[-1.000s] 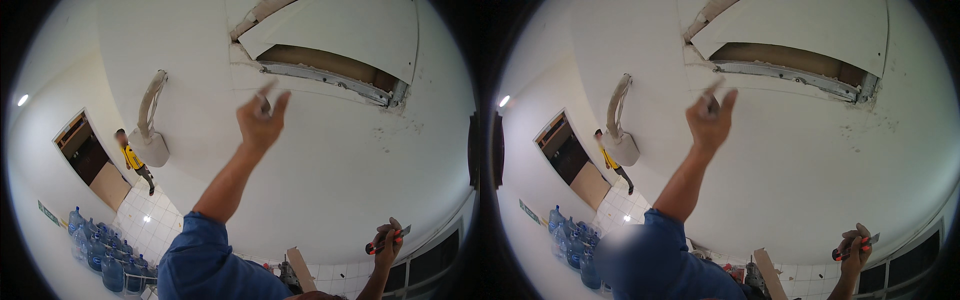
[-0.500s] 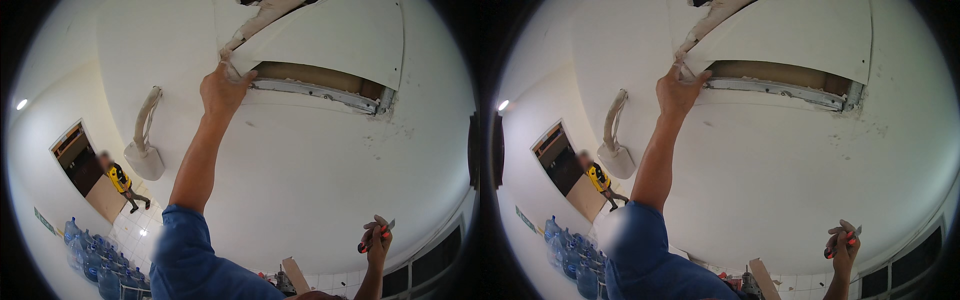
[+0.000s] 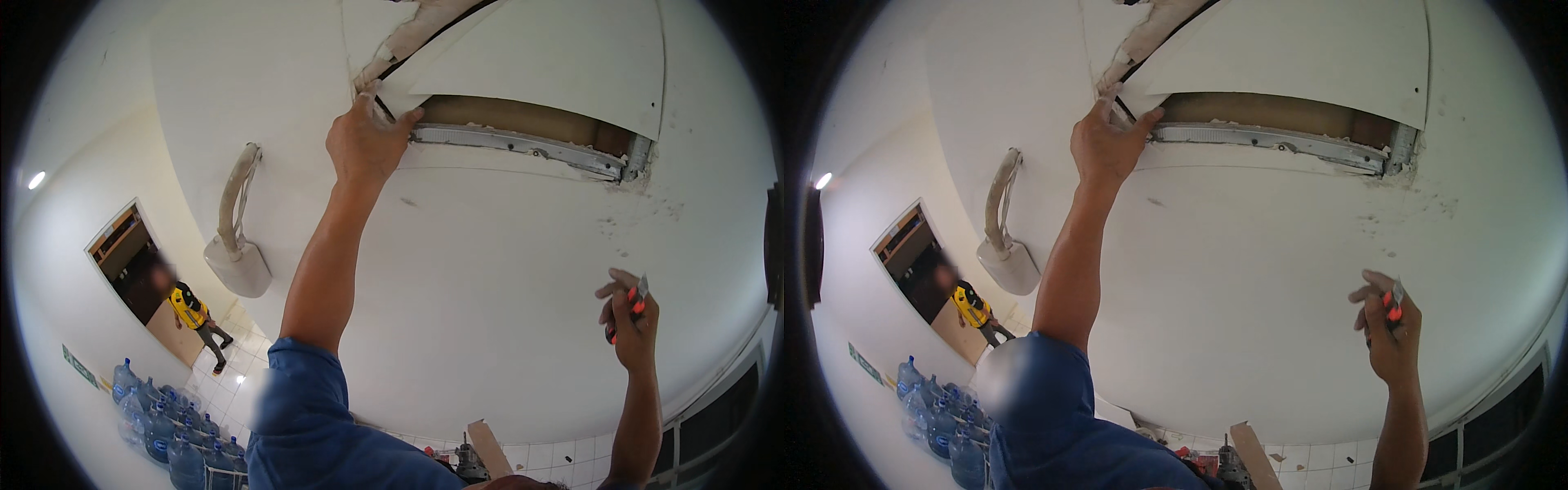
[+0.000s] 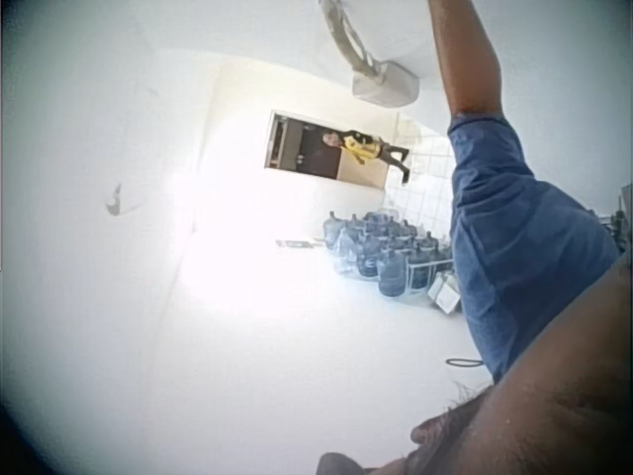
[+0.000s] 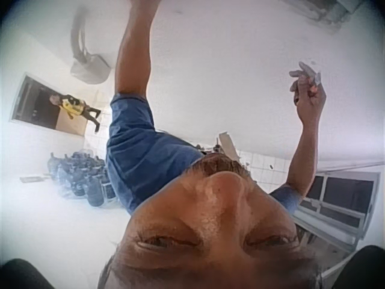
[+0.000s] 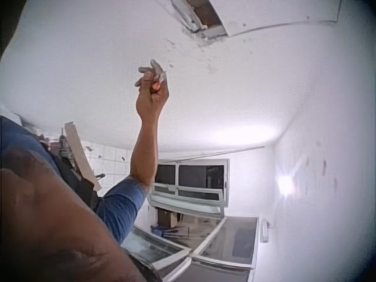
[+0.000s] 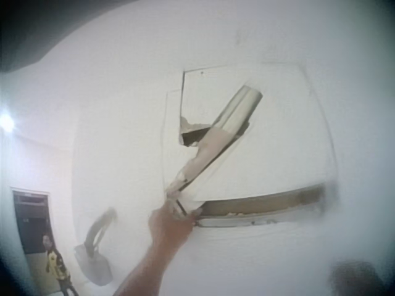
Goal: The person measures and cuts a white ceiling panel with a utility knife, then positions and secures it into a ceiling opening using a power drill. The person handles the panel, knife, and drill throughout the process.
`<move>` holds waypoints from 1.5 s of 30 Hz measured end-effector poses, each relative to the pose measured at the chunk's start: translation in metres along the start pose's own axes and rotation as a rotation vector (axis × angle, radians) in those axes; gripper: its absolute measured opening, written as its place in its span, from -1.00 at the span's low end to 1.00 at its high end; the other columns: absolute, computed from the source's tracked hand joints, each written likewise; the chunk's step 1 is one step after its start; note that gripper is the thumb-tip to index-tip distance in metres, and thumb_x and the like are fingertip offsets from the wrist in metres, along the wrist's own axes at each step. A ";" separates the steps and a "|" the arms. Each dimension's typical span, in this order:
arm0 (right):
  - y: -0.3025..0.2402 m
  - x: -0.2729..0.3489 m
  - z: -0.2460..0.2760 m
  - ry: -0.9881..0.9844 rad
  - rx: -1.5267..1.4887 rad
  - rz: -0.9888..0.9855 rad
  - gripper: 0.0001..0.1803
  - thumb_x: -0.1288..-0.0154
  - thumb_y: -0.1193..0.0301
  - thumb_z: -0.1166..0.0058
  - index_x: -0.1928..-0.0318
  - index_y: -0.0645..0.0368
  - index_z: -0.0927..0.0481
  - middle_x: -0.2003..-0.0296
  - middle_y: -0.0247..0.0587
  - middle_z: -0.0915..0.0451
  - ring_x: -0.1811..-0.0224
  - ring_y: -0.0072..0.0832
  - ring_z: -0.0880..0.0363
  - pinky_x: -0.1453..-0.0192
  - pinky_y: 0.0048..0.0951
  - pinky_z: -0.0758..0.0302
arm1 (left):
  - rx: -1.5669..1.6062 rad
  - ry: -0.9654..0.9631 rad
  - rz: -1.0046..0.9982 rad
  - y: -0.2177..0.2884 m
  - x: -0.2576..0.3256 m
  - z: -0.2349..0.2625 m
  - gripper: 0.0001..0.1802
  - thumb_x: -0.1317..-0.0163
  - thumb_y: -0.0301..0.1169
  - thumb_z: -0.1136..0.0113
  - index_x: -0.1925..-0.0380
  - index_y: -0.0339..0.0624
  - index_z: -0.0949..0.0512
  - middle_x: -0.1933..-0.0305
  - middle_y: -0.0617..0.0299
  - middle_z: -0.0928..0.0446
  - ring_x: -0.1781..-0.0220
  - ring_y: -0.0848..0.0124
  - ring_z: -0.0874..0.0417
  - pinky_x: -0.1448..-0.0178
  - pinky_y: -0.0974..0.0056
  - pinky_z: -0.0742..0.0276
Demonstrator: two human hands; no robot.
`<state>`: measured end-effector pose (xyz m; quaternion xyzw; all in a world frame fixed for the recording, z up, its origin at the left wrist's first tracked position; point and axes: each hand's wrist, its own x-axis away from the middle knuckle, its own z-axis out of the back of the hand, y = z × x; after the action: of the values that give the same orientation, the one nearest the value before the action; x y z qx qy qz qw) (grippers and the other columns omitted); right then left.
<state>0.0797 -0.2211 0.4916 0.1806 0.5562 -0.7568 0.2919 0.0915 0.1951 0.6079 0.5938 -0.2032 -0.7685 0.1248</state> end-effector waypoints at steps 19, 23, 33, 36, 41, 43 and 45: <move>-0.026 -0.056 -0.013 0.117 -0.013 0.103 -0.65 -0.63 0.27 -0.02 -0.19 0.24 -0.61 0.26 -0.25 -0.70 0.49 -0.69 -0.49 0.46 -0.61 -0.38 | 0.103 0.031 0.059 0.003 0.005 -0.003 -0.19 -0.02 -0.14 -0.63 -0.23 -0.32 -0.56 0.58 0.30 -0.59 0.49 0.36 -0.64 0.25 0.25 -0.60; -0.019 -0.043 0.002 0.151 -0.026 0.039 -0.66 -0.63 0.28 -0.01 -0.19 0.25 -0.61 0.27 -0.26 -0.69 0.50 -0.68 -0.50 0.45 -0.61 -0.39 | 0.208 0.148 0.034 -0.003 0.004 -0.010 -0.13 0.02 -0.09 -0.66 -0.23 -0.36 -0.53 0.61 0.39 -0.42 0.55 0.52 -0.42 0.37 0.34 -0.45; -0.002 -0.010 0.015 0.128 -0.069 -0.021 -0.66 -0.63 0.30 0.00 -0.17 0.27 -0.60 0.31 -0.24 -0.67 0.54 -0.68 -0.49 0.47 -0.61 -0.38 | 0.122 0.111 0.030 0.001 0.005 -0.010 -0.24 0.02 -0.09 -0.66 -0.10 -0.32 -0.60 0.62 0.37 -0.41 0.58 0.51 -0.42 0.40 0.31 -0.42; -0.002 -0.001 0.019 0.133 -0.080 -0.018 -0.66 -0.62 0.30 0.00 -0.17 0.28 -0.60 0.31 -0.23 -0.67 0.54 -0.67 -0.48 0.49 -0.60 -0.38 | 0.138 0.074 0.065 0.004 0.007 -0.005 -0.26 0.02 -0.07 -0.66 -0.08 -0.31 -0.62 0.62 0.39 -0.40 0.57 0.52 -0.42 0.40 0.31 -0.43; -0.002 0.005 0.022 0.146 -0.101 -0.016 -0.66 -0.61 0.31 -0.01 -0.17 0.30 -0.60 0.31 -0.22 -0.68 0.54 -0.67 -0.49 0.51 -0.60 -0.37 | 0.140 0.060 0.098 0.003 0.008 -0.004 -0.21 0.03 -0.05 -0.67 -0.15 -0.26 -0.62 0.62 0.39 -0.40 0.60 0.53 -0.41 0.41 0.31 -0.45; 0.001 0.007 0.023 0.146 -0.108 -0.006 -0.66 -0.61 0.32 -0.01 -0.17 0.30 -0.59 0.31 -0.21 -0.68 0.54 -0.67 -0.50 0.51 -0.61 -0.37 | 0.194 0.080 0.058 -0.007 0.008 -0.010 -0.20 0.00 -0.04 -0.66 -0.19 -0.24 -0.62 0.62 0.38 -0.43 0.61 0.54 -0.41 0.42 0.32 -0.45; 0.002 0.008 0.022 0.150 -0.115 -0.024 -0.66 -0.61 0.31 -0.02 -0.17 0.30 -0.59 0.31 -0.22 -0.68 0.54 -0.67 -0.51 0.51 -0.61 -0.37 | 0.219 0.115 -0.055 -0.012 0.009 -0.014 -0.22 -0.05 -0.06 -0.63 -0.21 -0.24 -0.62 0.62 0.35 -0.46 0.63 0.54 -0.41 0.43 0.33 -0.45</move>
<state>0.0760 -0.2442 0.4923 0.2128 0.6212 -0.7115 0.2503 0.1034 0.1993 0.5917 0.6525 -0.2619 -0.7094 0.0496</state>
